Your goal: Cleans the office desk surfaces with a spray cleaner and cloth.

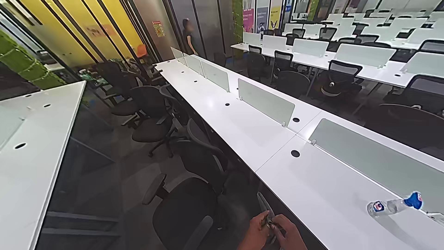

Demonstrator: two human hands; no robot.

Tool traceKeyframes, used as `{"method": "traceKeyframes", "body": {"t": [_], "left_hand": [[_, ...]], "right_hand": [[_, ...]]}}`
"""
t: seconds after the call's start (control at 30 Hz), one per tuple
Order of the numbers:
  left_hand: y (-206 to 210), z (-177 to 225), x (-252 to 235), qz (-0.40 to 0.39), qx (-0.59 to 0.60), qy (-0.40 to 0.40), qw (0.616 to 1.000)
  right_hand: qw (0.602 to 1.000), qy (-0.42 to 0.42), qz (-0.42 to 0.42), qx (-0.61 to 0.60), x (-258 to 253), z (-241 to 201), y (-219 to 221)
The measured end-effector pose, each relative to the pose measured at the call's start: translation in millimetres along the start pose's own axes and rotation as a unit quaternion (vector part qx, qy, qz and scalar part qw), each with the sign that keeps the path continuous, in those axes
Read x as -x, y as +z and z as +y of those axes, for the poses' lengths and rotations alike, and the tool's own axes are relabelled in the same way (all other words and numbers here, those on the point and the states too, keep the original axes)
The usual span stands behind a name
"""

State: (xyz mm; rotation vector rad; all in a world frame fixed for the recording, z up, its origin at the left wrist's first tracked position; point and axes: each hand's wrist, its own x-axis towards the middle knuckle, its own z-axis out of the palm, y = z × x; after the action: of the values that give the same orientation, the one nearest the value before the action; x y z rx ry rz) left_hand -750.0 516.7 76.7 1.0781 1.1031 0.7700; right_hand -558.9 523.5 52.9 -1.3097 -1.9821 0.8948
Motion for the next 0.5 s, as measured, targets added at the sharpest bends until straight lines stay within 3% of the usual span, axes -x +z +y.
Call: {"method": "traceKeyframes", "body": {"t": [0.3, 0.5], "left_hand": [[9.7, -7.7, 2.3, 0.086, -0.001, -0.044, 0.995], [17.9, -7.6, 4.0, 0.124, -0.01, -0.053, 0.991]], "right_hand": [[0.996, 0.007, 0.056, 0.067, 11.8, -9.5, 5.8], [0.993, -0.037, 0.035, 0.108, 22.5, -7.7, 14.9]]}}
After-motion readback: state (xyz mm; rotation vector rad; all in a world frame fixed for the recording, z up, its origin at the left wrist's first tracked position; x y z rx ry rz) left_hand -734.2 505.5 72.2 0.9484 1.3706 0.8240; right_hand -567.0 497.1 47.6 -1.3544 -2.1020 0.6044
